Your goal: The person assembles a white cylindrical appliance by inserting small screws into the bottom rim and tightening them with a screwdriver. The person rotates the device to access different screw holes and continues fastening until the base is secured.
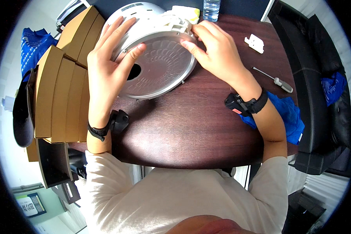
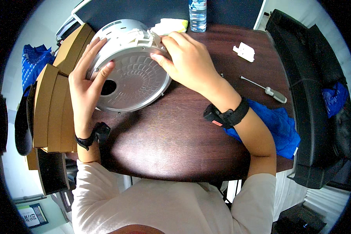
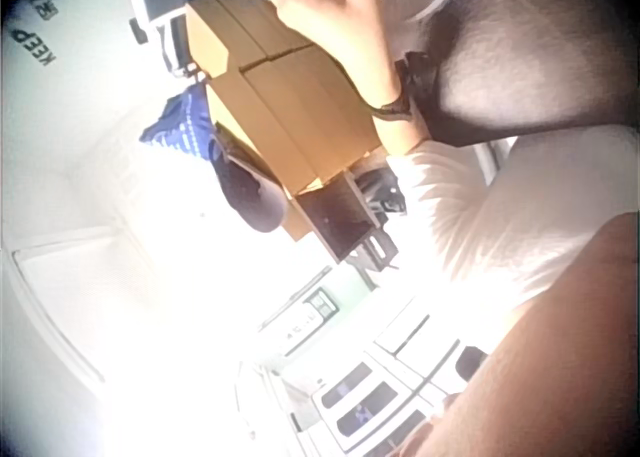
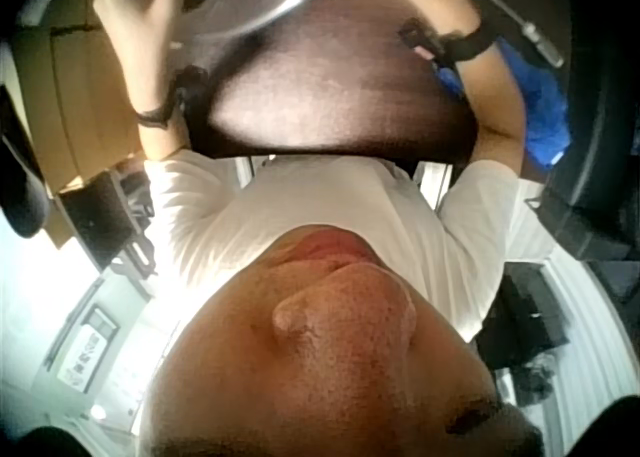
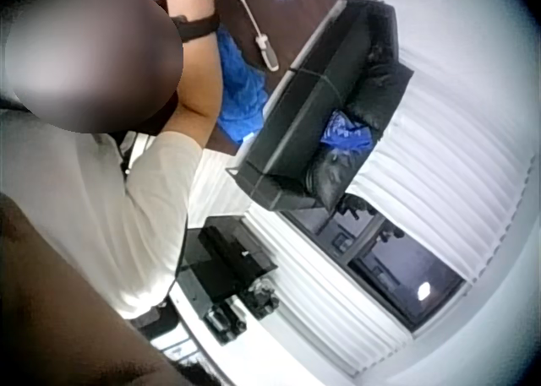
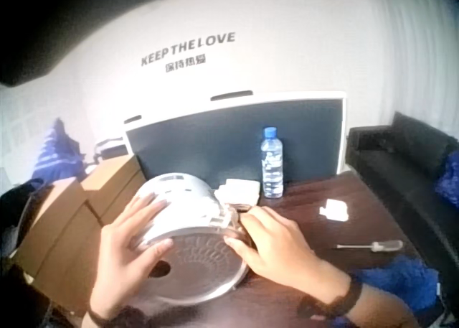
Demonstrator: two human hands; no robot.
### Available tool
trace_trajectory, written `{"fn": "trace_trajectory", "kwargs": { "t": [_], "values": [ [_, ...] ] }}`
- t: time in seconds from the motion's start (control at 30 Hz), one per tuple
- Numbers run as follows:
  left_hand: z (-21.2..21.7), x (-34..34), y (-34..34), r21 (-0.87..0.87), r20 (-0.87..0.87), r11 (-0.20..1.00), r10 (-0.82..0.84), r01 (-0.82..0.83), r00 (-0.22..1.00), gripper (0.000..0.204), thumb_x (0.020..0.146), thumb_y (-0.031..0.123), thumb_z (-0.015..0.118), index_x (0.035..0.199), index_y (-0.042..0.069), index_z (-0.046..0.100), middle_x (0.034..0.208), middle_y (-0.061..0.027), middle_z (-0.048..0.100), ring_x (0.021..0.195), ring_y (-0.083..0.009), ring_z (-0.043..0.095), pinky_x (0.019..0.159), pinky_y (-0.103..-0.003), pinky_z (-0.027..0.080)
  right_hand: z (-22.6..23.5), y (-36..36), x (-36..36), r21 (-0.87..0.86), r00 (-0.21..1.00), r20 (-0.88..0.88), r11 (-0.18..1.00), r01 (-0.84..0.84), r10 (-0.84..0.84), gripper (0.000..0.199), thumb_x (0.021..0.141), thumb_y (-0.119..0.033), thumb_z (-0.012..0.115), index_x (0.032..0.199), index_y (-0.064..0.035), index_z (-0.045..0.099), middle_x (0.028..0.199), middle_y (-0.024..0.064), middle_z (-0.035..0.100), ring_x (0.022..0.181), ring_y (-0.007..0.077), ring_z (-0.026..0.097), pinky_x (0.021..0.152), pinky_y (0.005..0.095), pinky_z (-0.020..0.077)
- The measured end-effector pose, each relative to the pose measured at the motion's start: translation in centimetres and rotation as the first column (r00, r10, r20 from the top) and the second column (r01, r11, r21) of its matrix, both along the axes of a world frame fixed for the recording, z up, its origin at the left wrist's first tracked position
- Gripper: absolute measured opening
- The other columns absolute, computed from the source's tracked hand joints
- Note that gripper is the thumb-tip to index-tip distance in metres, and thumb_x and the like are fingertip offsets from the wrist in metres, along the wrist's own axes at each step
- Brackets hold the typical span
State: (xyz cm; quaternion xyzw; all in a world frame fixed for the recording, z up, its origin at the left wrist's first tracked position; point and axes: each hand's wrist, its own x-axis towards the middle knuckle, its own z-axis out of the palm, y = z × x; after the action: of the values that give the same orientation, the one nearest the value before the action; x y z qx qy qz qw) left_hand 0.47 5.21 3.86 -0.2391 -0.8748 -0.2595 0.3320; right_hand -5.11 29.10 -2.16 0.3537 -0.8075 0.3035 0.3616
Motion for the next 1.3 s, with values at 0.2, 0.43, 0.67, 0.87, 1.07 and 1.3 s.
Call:
{"fn": "trace_trajectory", "kwargs": {
  "t": [0.2,0.43,0.67,0.87,1.07,1.3],
  "values": [
    [-1.7,-1.7,0.0,0.123,-0.065,0.990,-0.059,0.067,0.996,0.047,0.080,0.021,0.078,0.124,0.010,0.065,0.131,-0.0245,0.056,0.129,-0.0327,0.049,0.091,-0.039,0.052,1.0,0.7,-0.5,-0.003,0.986,-0.150,0.998,0.065,-0.065,0.034,0.081,-0.028,0.072,0.099,-0.0003,0.063,0.094,0.0112,0.060,0.087,0.0290,0.063,0.071,0.0385,0.0536],
    [-2.0,-2.2,0.2,0.143,-0.016,0.986,-0.083,0.084,0.996,0.054,0.078,0.029,0.079,0.124,0.008,0.062,0.132,-0.0228,0.055,0.123,-0.0354,0.054,0.098,-0.041,0.046,1.2,0.9,-0.2,0.000,0.987,-0.134,0.996,0.087,-0.086,0.035,0.080,-0.026,0.073,0.100,-0.0002,0.062,0.097,0.0099,0.058,0.089,0.0274,0.063,0.072,0.0370,0.0541],
    [-1.5,-1.0,0.5,0.053,-0.008,0.999,-0.004,0.005,1.000,0.064,0.074,0.039,0.081,0.124,0.005,0.060,0.132,-0.0269,0.053,0.122,-0.0381,0.054,0.099,-0.042,0.045,1.2,0.2,0.7,0.020,0.985,-0.156,0.997,0.072,-0.068,0.036,0.076,-0.026,0.075,0.100,-0.0017,0.063,0.097,0.0088,0.058,0.091,0.0255,0.061,0.073,0.0350,0.0547],
    [-1.8,-0.5,0.5,-0.051,-0.007,0.994,0.098,-0.098,0.995,0.061,0.078,0.034,0.078,0.130,0.008,0.058,0.134,-0.0241,0.054,0.117,-0.0310,0.059,0.094,-0.040,0.050,1.2,-0.3,1.2,0.023,0.987,-0.145,0.997,0.072,-0.068,0.038,0.074,-0.025,0.077,0.101,-0.0019,0.063,0.097,0.0088,0.059,0.092,0.0252,0.061,0.074,0.0344,0.0547],
    [-1.5,-0.1,1.0,-0.033,0.011,0.992,0.122,-0.121,0.992,0.064,0.072,0.033,0.082,0.124,0.004,0.059,0.126,-0.0283,0.056,0.122,-0.0396,0.054,0.097,-0.043,0.047,1.1,-0.4,1.3,0.027,0.985,-0.163,0.997,0.066,-0.061,0.040,0.073,-0.025,0.078,0.102,-0.0025,0.063,0.097,0.0082,0.059,0.094,0.0250,0.061,0.076,0.0341,0.0547],
    [-1.0,0.6,0.7,-0.097,0.062,0.981,0.176,-0.169,0.982,0.060,0.078,0.020,0.078,0.130,0.006,0.053,0.123,-0.0205,0.062,0.106,-0.0256,0.065,0.085,-0.037,0.053,0.8,-0.8,1.3,0.032,0.985,-0.162,0.997,0.070,-0.064,0.043,0.071,-0.026,0.078,0.105,-0.0048,0.063,0.100,0.0070,0.059,0.096,0.0247,0.060,0.077,0.0338,0.0546]
  ]
}}
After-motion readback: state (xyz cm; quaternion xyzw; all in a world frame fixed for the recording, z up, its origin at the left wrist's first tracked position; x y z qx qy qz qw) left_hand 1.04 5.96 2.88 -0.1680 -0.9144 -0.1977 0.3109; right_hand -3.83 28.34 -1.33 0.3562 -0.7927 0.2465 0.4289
